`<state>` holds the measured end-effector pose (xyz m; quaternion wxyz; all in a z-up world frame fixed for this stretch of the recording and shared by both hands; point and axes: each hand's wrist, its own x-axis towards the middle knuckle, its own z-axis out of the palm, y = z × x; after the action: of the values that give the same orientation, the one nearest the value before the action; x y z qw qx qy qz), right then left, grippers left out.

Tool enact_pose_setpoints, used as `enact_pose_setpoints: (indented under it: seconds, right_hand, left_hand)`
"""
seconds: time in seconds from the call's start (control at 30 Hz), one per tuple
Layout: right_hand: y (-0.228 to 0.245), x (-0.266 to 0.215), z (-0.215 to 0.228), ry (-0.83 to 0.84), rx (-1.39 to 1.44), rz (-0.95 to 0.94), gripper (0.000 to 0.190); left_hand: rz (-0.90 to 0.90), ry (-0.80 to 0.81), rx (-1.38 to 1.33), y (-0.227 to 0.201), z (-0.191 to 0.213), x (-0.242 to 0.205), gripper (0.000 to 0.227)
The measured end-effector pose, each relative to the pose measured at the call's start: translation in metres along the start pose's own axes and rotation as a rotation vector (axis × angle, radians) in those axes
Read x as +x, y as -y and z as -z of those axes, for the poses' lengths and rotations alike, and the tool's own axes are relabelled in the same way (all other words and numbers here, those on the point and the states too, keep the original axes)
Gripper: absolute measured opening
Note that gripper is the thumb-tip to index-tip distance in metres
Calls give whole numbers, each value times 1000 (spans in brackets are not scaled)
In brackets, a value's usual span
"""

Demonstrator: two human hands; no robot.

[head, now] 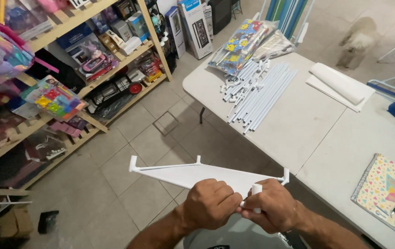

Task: The person assembles a white plastic frame by connecting rods and joints. They then attach a white fabric sheet to the frame, folding and securing it into place.

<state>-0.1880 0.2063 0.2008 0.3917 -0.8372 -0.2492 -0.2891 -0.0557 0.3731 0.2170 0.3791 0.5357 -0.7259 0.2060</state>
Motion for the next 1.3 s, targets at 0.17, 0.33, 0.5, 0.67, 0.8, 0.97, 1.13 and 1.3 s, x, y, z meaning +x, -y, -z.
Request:
enact_pose_setpoints:
  seconds: [0.17, 0.33, 0.5, 0.67, 0.8, 0.97, 1.13, 1.3]
  right_hand:
    - [2, 10, -2, -30, -15, -19, 19]
    - [9, 12, -3, -124, -359, -194, 31]
    - [13, 32, 29, -28, -733, -125, 44]
    - [29, 47, 44, 230, -467, 22, 48]
    - [58, 75, 65, 379, -510, -4, 49]
    - [91, 117, 92, 421, -409, 111, 39]
    - [109, 138, 101, 409, -472, 195, 35]
    - [120, 143, 102, 495, -474, 182, 34]
  left_hand:
    - [-8, 6, 28, 7, 10, 5, 41]
    - [31, 4, 6, 20, -1, 6, 36]
    - [-13, 53, 33, 30, 0, 19, 32]
    - [-123, 303, -52, 25, 21, 36, 39]
    - [-269, 415, -47, 27, 56, 70, 37]
    - [-472, 285, 246, 17, 97, 111, 36]
    - [-460, 308, 321, 9, 119, 122, 35]
    - [-411, 300, 387, 0, 128, 114, 20]
